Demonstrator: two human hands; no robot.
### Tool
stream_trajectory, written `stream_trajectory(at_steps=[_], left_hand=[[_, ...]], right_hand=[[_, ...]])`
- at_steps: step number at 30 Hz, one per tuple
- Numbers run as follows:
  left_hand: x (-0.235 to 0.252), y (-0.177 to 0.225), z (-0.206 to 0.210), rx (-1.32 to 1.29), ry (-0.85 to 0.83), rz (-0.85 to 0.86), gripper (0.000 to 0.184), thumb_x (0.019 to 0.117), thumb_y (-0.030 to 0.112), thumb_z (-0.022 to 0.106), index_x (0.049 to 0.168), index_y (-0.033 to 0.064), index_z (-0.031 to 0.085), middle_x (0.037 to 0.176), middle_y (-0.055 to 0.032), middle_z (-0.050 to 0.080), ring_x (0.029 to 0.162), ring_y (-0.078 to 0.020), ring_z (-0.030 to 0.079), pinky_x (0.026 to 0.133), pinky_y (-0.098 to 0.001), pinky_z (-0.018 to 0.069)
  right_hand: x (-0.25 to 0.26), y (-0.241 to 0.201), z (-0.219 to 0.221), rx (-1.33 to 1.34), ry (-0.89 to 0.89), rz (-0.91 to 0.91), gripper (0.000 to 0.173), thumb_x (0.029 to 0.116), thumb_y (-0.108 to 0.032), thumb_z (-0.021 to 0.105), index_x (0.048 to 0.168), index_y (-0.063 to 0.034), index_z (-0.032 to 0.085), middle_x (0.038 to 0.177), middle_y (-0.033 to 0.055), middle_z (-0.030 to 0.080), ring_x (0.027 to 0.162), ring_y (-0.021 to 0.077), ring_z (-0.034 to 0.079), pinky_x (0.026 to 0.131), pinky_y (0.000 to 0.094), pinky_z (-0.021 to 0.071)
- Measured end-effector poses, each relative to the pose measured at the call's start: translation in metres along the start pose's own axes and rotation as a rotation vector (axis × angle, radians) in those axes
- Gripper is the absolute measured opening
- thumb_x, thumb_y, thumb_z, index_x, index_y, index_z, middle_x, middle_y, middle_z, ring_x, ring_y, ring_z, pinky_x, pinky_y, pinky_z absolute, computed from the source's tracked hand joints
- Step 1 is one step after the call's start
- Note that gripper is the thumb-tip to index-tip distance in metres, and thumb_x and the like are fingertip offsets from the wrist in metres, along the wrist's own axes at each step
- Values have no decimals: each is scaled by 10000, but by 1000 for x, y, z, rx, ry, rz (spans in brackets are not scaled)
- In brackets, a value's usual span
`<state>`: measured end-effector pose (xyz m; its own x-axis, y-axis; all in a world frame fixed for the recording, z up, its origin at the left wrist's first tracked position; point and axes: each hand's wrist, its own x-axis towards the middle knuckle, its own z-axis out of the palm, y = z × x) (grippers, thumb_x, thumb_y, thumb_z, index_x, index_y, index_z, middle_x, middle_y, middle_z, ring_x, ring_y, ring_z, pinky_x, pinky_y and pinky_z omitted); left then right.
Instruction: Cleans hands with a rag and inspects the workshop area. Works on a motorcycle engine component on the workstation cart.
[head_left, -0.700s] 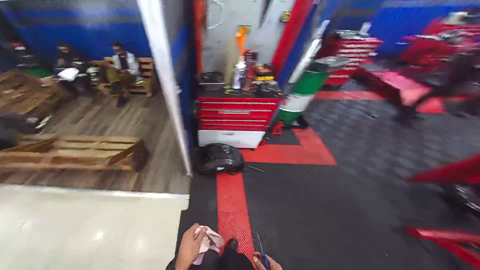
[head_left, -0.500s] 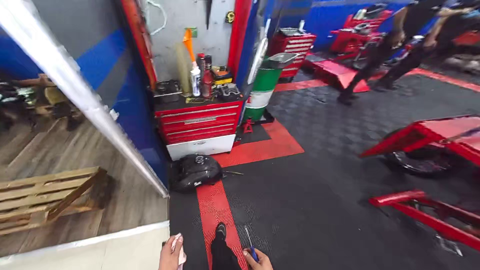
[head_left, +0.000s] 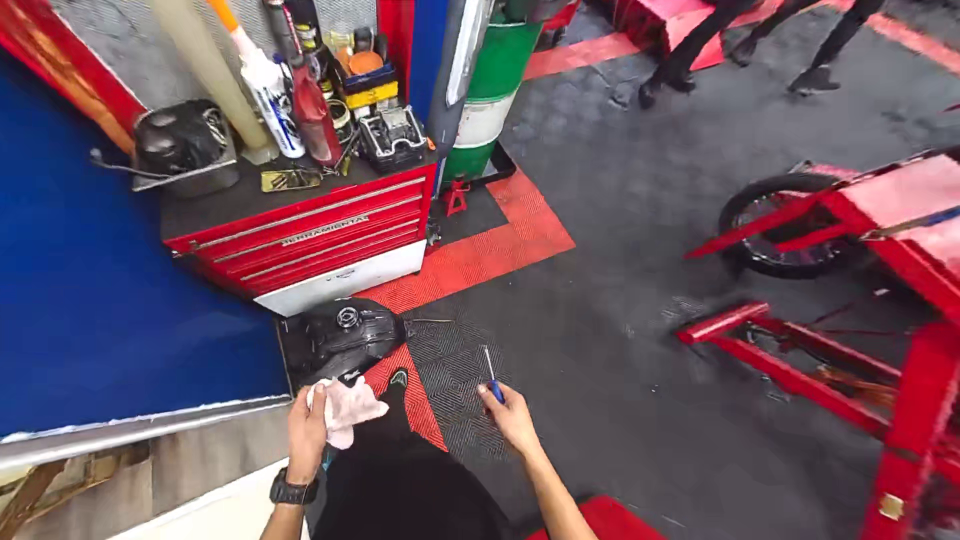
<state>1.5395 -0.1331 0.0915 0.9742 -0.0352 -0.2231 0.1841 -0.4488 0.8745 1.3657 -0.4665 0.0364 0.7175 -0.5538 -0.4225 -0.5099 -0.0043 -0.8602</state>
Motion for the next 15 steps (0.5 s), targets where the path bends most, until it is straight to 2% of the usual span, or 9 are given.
stream_trajectory(at_steps=[3,5,7,9,11,13,15], left_hand=[[76,21,40,-6,-79,0,378,1075,291,491,1109,-38,674,894,-154,696,827,-223,690,830,-488,581],[122,42,66,-1,-144,-14,391,1074,316,491,1144,-29,659,831,-140,685,724,-225,680,738,-474,599],[157,64,90,-22,-180,-54,363,1063,303,533,1190,-26,616,813,-144,667,644,-228,660,645,-455,595],[192,87,110,-28,-174,-52,370,1040,276,588,1269,-14,572,935,-176,695,739,-250,700,707,-475,615],[226,107,128,21,-155,8,375,1032,241,591,1325,7,576,1100,-194,698,948,-272,706,878,-508,580],[258,114,146,50,-144,71,328,1045,215,543,1283,11,637,1182,-185,694,1096,-272,676,1001,-514,526],[279,114,166,8,-98,87,286,1052,183,517,1202,5,685,1149,-162,709,1097,-234,675,1010,-473,526]], right_hand=[[39,-13,-15,8,90,83,271,1005,-298,644,1019,-33,703,661,34,624,530,129,567,503,319,502],[64,-31,-22,37,136,108,282,1018,-310,620,1007,-37,693,637,29,615,503,119,549,471,300,480],[84,-54,-26,90,137,117,276,1043,-294,585,1045,-32,673,640,40,613,492,117,536,452,278,459],[113,-82,-28,136,112,98,265,1061,-261,550,1112,-21,652,658,51,618,494,117,533,446,264,455],[153,-109,-30,160,68,57,258,1072,-228,522,1152,-14,641,682,52,629,503,111,541,454,252,464],[196,-130,-31,160,15,-3,254,1061,-210,526,1157,-12,653,728,50,648,530,110,553,471,251,475],[240,-148,-33,124,-58,-59,257,1057,-215,542,1161,-19,671,763,44,654,547,104,550,480,251,474]])
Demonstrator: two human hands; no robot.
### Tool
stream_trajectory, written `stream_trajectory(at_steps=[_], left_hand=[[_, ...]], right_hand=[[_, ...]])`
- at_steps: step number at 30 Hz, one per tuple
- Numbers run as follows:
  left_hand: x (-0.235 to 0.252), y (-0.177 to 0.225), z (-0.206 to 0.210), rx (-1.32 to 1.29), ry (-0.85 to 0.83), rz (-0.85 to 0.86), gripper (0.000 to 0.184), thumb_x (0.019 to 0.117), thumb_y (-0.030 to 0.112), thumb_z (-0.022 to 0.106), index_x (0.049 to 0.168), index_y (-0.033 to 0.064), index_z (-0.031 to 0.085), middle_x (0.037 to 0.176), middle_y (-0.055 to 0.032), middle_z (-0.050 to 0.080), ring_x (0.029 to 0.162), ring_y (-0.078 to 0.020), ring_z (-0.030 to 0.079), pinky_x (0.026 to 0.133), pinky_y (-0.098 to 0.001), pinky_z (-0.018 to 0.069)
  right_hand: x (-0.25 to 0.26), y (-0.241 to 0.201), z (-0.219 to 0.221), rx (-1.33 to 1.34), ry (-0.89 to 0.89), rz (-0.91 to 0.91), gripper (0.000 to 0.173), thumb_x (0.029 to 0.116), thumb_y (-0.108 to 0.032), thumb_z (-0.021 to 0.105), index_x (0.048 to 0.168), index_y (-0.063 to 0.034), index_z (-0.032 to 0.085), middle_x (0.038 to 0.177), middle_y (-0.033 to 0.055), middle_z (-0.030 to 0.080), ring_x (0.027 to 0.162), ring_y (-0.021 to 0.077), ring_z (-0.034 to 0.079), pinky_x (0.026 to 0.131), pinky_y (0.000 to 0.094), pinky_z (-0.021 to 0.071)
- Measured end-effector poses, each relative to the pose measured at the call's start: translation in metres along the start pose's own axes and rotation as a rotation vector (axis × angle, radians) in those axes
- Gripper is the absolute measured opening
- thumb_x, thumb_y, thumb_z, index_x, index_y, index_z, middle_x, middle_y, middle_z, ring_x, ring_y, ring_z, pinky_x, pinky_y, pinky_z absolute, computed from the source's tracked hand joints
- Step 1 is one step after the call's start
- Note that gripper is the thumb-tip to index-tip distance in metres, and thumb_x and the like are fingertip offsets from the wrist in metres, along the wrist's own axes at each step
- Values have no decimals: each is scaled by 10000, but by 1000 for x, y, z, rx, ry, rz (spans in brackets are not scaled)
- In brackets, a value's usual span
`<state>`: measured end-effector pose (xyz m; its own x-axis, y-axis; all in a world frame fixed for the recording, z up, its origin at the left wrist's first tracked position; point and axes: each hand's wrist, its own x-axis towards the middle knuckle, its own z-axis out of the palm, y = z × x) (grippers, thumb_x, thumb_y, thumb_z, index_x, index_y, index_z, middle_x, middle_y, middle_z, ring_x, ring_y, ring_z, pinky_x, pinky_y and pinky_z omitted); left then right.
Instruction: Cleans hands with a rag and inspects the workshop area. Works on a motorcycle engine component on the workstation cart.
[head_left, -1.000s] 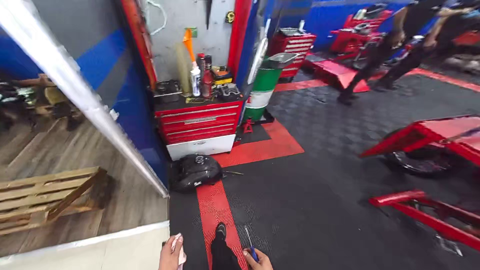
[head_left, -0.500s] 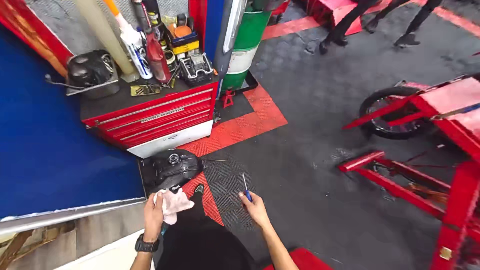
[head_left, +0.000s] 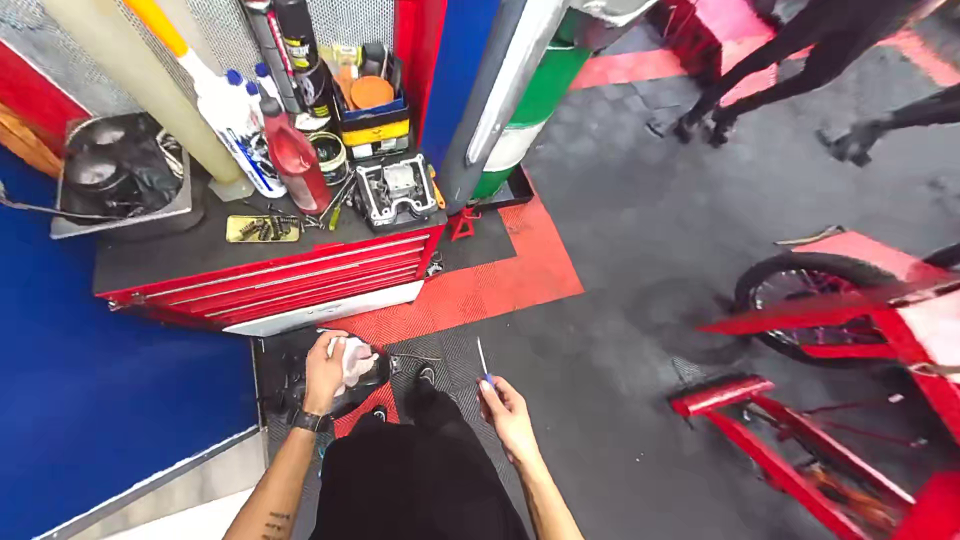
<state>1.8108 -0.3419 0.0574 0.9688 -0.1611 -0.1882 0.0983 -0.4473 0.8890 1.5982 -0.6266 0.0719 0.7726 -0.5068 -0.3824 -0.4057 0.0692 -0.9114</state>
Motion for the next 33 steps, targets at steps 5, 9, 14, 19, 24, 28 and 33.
stream_trajectory(at_steps=[5,9,14,19,24,28,33], left_hand=[[36,47,31,-82,125,-22,278,1063,163,501,1178,4,697,1138,-137,715,1089,-193,674,1005,-438,531],[55,72,41,8,171,-20,285,1050,208,550,1193,16,705,1133,-128,726,1078,-179,686,1000,-423,539],[115,102,39,74,232,31,282,1043,239,573,1135,15,719,1043,-112,738,994,-154,703,953,-406,563],[200,128,49,172,262,46,301,1045,272,569,1155,28,707,993,-106,737,937,-164,708,909,-420,570],[283,109,81,281,273,86,449,1071,341,468,1320,0,620,996,-151,726,871,-225,713,843,-462,586],[307,89,95,332,334,238,515,1060,357,440,1297,-67,613,898,-146,717,781,-179,694,770,-394,585],[314,72,97,334,367,368,497,1057,348,472,1198,-94,649,814,-122,689,683,-110,638,696,-293,563]], right_hand=[[106,-58,3,-8,-168,-76,281,1077,-215,506,1169,-13,678,800,33,662,565,90,550,504,245,481],[163,-86,15,31,-285,-67,327,1104,-221,438,1176,-8,676,788,21,661,567,79,543,505,242,465],[210,-118,36,192,-336,-44,267,1086,-190,484,1163,6,648,809,42,679,527,84,540,458,234,457],[251,-125,60,253,-373,-47,240,1067,-176,525,1168,6,646,790,35,670,540,81,538,471,233,448],[292,-128,84,243,-342,27,309,1087,-208,467,1187,-3,675,796,18,674,555,74,544,491,238,465],[318,-127,103,267,-338,24,282,1070,-177,495,1166,8,685,794,15,674,558,62,540,490,225,462],[320,-129,111,229,-304,21,263,1067,-171,506,1160,-1,684,804,8,677,579,60,558,509,227,483]])
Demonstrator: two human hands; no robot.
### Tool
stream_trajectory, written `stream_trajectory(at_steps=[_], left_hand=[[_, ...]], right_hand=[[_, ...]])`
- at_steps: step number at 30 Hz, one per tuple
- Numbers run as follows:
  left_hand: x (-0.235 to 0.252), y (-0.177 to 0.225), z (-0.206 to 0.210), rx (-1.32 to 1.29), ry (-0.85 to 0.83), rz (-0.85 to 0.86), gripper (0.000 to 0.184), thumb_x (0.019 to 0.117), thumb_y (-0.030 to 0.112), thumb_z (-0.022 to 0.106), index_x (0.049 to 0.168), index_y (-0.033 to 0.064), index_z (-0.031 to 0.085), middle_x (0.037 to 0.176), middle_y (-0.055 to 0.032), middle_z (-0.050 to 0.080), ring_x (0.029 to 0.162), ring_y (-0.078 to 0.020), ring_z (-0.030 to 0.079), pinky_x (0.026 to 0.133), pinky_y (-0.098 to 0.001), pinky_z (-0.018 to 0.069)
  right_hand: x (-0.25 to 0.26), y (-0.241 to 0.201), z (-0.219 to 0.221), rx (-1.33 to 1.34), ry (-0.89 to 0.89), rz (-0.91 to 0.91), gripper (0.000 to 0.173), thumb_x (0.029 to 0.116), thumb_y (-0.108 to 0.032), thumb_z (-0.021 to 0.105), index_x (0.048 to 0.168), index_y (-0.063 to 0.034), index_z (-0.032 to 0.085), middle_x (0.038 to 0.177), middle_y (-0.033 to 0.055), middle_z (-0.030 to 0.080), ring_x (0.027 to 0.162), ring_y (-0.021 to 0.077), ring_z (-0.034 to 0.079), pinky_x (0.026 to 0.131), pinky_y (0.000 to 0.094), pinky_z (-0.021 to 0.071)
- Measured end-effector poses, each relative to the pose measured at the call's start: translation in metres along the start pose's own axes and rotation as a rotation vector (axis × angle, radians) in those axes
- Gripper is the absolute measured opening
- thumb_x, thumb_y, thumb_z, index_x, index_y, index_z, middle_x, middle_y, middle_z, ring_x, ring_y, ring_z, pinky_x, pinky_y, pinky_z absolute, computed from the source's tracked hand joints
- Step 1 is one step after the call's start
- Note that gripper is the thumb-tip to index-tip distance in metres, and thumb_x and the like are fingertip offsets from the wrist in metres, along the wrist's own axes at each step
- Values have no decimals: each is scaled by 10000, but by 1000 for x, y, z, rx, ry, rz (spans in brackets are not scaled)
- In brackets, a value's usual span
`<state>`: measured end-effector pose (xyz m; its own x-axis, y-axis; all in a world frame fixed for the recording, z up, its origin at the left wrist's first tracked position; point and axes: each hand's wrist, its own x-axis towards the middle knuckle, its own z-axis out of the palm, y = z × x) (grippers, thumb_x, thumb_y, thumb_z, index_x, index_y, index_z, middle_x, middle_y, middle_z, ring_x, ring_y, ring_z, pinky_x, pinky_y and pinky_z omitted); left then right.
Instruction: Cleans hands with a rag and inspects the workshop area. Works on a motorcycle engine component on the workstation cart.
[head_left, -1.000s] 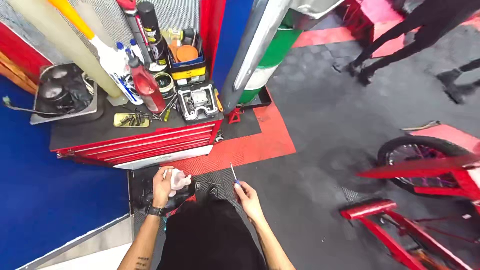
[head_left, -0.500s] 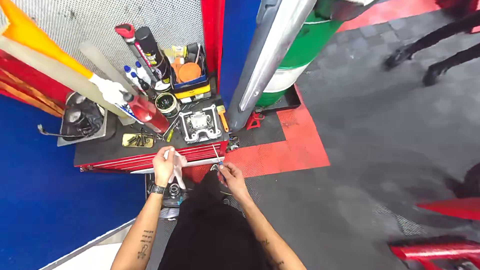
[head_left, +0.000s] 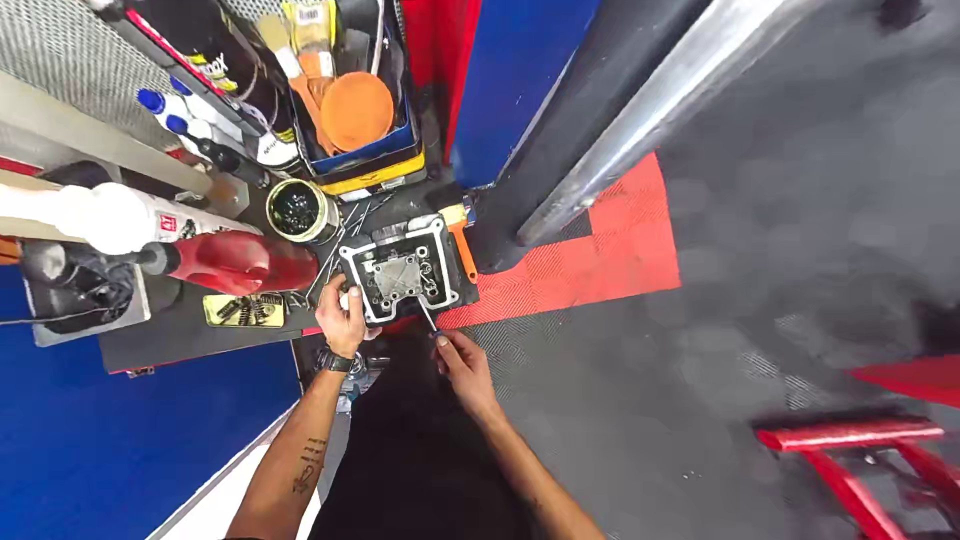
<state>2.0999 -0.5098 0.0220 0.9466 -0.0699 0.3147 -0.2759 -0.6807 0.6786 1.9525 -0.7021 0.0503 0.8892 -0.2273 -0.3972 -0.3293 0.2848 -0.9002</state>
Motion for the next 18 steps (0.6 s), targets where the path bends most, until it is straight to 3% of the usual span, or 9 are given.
stream_trajectory(at_steps=[2,3,6,7,12,16,18], left_hand=[[1,-3,4,-34,35,1,445,1054,301,488,1185,-89,657,755,-102,664,632,-94,608,650,-279,547],[0,-5,7,-59,50,-15,442,1053,296,485,1203,-82,657,787,-110,679,662,-96,625,674,-282,553],[-5,-15,13,-155,69,-61,495,1065,331,439,1302,-65,619,1083,-185,730,972,-150,714,913,-341,572],[-5,-18,16,-168,79,-66,512,1065,355,435,1315,-54,617,1108,-186,727,990,-157,711,925,-357,567],[-7,-21,18,-140,64,-112,542,1055,426,418,1354,22,620,963,-137,732,781,-177,691,749,-414,579],[-5,-21,18,-148,54,-115,515,1050,401,429,1363,38,617,995,-144,744,810,-206,716,763,-450,588],[-6,-21,18,-134,46,-122,520,1048,409,422,1364,46,617,914,-132,730,719,-205,683,693,-456,573]], right_hand=[[-1,-1,0,-37,16,-20,272,1070,-171,497,1162,5,683,807,14,681,574,68,563,499,232,487],[0,-2,-2,-51,15,-30,273,1071,-166,492,1162,10,680,806,11,678,571,63,560,494,224,482],[2,-1,-4,-70,-2,-40,268,1074,-154,485,1163,18,670,803,16,672,578,69,562,496,229,485],[3,0,-4,-73,0,-51,263,1074,-149,490,1161,22,670,801,20,670,581,75,565,499,234,488],[3,0,-2,-93,24,-84,257,1077,-128,487,1156,31,674,787,30,662,571,73,551,493,222,472],[4,3,1,-80,28,-120,255,1080,-114,483,1144,40,677,759,35,655,567,72,545,493,216,464],[3,6,2,-71,30,-133,257,1083,-111,474,1142,46,668,752,37,650,553,69,532,477,211,448]])
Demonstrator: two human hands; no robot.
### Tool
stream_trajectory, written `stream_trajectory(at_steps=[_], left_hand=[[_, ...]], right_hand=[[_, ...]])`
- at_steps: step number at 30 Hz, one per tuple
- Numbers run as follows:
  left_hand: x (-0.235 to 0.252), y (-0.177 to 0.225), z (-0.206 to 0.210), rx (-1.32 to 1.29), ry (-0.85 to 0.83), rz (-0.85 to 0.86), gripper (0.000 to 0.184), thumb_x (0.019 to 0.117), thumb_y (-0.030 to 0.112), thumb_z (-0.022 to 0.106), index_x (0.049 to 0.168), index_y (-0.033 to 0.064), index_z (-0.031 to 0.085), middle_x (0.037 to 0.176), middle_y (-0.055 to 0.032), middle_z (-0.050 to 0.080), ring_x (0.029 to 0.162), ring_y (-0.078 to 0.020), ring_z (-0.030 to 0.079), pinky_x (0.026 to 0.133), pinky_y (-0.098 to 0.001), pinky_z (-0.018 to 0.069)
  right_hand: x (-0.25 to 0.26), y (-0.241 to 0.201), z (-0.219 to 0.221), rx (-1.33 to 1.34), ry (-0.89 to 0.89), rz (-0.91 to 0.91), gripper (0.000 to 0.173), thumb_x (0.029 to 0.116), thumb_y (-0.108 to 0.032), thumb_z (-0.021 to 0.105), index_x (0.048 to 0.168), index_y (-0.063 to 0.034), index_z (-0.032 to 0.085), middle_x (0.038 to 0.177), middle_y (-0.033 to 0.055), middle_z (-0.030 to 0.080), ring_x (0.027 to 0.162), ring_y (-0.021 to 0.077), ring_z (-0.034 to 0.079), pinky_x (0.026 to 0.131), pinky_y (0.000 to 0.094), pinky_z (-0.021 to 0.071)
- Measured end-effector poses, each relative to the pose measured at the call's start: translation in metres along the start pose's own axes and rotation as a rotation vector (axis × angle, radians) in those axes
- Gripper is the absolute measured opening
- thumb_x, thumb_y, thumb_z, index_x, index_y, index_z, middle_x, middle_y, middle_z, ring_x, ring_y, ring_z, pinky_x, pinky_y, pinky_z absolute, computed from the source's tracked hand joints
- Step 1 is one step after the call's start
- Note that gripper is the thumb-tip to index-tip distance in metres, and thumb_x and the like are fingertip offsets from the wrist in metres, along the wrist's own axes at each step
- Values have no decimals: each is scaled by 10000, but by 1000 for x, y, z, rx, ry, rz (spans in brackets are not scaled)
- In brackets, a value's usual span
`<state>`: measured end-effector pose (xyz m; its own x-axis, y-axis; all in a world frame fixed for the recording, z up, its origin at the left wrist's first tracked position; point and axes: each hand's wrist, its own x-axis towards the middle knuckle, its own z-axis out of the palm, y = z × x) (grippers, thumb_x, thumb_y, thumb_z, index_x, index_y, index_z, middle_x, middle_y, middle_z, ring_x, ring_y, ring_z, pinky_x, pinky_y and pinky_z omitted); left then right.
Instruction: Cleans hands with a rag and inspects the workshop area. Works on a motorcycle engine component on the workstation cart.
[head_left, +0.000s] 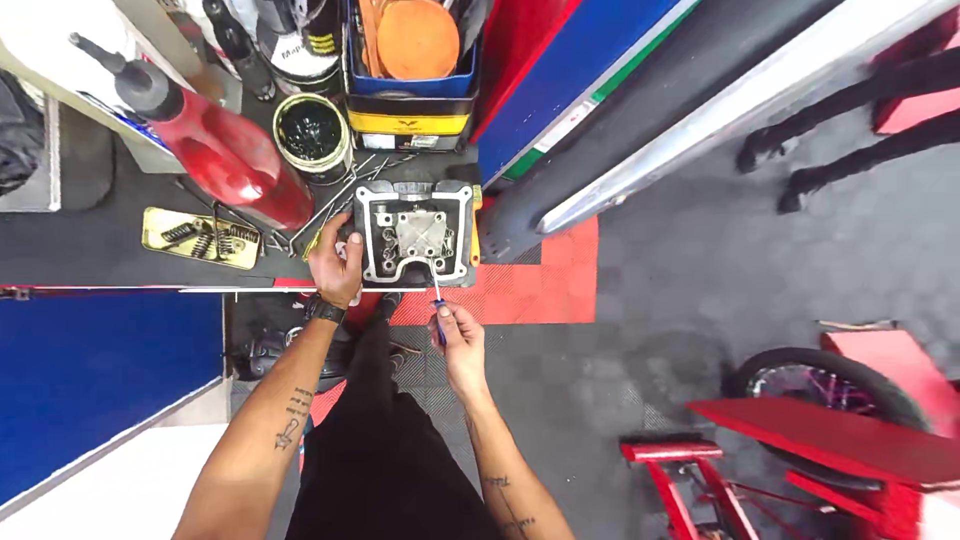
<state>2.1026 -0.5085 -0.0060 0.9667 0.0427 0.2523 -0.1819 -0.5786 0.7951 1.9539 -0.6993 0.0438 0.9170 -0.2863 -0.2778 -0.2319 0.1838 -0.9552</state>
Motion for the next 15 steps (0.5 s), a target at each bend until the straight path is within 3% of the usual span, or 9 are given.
stream_trajectory(at_steps=[6,9,15], left_hand=[[1,2,0,49,-15,-10,546,1048,427,385,1376,51,606,823,-124,703,625,-227,641,620,-473,550],[1,3,-1,68,-33,-28,563,1048,445,373,1379,51,602,853,-150,721,658,-265,673,646,-508,560],[1,6,-3,44,-47,-46,551,1045,430,387,1390,56,599,780,-128,690,612,-258,637,623,-517,550]], right_hand=[[-2,-1,6,23,35,16,256,1085,-108,470,1148,50,661,757,45,651,549,68,530,476,207,445],[-3,-3,9,21,50,10,255,1086,-101,458,1140,51,656,752,45,649,543,69,533,465,207,446],[-5,-7,15,51,63,35,270,1091,-104,441,1154,55,649,750,43,646,527,65,527,457,201,446]])
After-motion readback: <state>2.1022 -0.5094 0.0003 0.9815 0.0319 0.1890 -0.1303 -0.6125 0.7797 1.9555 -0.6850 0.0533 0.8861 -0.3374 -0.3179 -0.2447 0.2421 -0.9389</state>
